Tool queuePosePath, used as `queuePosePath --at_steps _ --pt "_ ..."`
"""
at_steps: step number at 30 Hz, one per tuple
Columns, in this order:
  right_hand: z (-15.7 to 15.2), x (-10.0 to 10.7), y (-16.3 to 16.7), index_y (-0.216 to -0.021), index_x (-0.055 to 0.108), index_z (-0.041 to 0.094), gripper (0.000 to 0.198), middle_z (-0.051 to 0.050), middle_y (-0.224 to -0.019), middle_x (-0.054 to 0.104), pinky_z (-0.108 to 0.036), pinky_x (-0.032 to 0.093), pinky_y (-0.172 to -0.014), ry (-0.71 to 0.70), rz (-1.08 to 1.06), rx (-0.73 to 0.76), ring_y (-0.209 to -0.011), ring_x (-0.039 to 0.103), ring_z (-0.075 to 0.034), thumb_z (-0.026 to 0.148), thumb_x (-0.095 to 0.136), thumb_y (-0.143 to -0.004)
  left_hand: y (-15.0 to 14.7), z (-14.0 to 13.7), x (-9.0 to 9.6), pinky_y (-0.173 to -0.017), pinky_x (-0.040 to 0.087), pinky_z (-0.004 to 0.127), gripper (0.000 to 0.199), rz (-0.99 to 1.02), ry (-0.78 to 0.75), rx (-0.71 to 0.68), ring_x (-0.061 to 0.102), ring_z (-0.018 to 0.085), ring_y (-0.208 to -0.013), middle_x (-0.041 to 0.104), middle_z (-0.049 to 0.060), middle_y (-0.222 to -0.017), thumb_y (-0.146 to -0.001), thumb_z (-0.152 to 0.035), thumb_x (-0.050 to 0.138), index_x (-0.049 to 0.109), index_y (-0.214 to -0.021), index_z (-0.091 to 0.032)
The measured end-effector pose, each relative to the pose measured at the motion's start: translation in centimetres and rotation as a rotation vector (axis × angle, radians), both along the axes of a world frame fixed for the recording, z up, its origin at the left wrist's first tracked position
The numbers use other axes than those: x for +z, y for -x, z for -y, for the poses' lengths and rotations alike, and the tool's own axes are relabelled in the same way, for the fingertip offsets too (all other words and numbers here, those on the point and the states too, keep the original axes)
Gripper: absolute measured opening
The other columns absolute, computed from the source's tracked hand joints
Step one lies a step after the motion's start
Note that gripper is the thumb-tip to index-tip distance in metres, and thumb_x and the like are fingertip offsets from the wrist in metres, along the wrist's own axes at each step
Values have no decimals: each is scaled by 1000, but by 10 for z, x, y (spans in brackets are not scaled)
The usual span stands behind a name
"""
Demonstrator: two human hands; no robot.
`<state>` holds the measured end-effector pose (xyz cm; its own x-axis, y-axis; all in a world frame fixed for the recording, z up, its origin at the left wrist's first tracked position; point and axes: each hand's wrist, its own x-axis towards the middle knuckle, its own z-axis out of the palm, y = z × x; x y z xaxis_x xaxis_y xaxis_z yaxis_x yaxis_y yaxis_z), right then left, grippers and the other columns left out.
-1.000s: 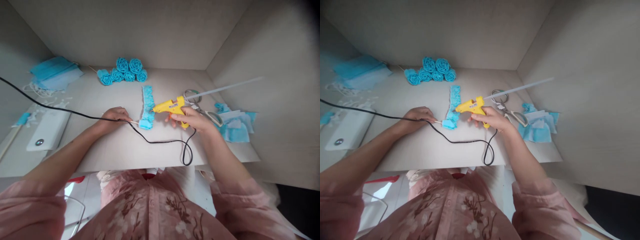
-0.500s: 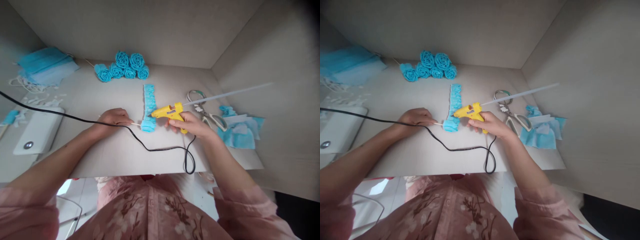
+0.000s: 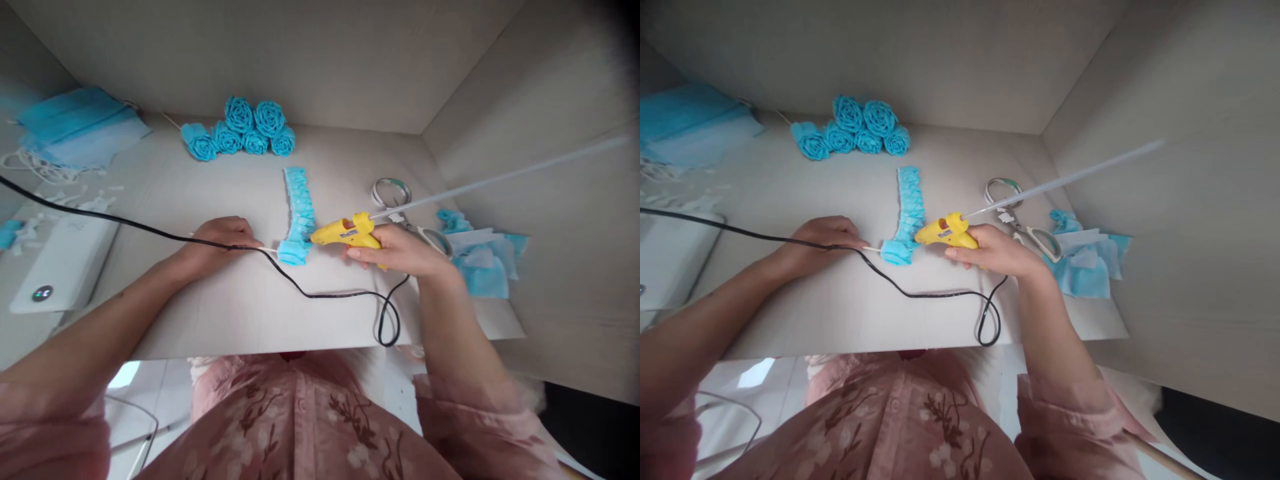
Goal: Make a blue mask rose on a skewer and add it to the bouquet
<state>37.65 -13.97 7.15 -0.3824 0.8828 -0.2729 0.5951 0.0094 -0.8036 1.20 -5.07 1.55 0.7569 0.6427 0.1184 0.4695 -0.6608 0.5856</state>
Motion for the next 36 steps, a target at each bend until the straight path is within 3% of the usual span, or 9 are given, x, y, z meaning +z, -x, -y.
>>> queuePosePath --at_steps 5,12,18,23,27,32,36 --pt "3 4 -4 -101 73 17 50 -6 -85 71 -23 42 -45 -8 -91 -60 -66 63 -14 65 66 -89 1 3 3 -72 45 23 40 7 21 7 65 16 -79 71 6 -89 -102 -46 54 79 -94 -17" --pt "0 -2 4 -86 70 16 48 0 -65 64 -23 40 -49 -37 -3 8 -55 55 -10 64 66 -91 3 5 3 -69 44 21 34 59 -49 -113 65 14 -77 71 5 -87 -104 -37 53 81 -101 -19" --pt "1 -3 0 -100 75 19 48 -5 -80 71 -23 42 -47 -17 -113 -72 -66 62 -14 65 66 -91 4 5 1 -72 46 22 33 89 -44 -116 66 15 -80 71 6 -90 -105 -39 54 80 -102 -19" --pt "-1 -7 6 -93 72 16 50 -2 -72 67 -23 41 -48 -4 -66 -22 -60 59 -12 65 68 -89 4 4 -2 -69 45 22 38 66 -55 -113 65 14 -78 71 5 -88 -106 -42 50 80 -102 -20" --pt "-1 -6 6 -101 73 16 51 -6 -87 72 -23 42 -48 1 -121 -52 -65 61 -12 66 67 -89 4 4 2 -70 45 22 37 37 -44 -145 66 15 -79 72 6 -89 -106 -40 49 80 -103 -20" --pt "-1 -3 8 -89 71 16 51 -3 -71 66 -24 42 -50 -7 -44 -22 -61 59 -13 67 68 -88 4 4 4 -73 48 22 38 43 -25 -132 67 16 -82 72 6 -90 -106 -42 48 80 -104 -22" --pt "-1 -3 7 -97 72 16 53 -4 -79 69 -25 42 -49 4 -63 -31 -63 60 -13 68 67 -88 4 4 3 -74 48 23 37 34 -12 -142 67 17 -84 73 6 -91 -106 -43 49 80 -103 -22"
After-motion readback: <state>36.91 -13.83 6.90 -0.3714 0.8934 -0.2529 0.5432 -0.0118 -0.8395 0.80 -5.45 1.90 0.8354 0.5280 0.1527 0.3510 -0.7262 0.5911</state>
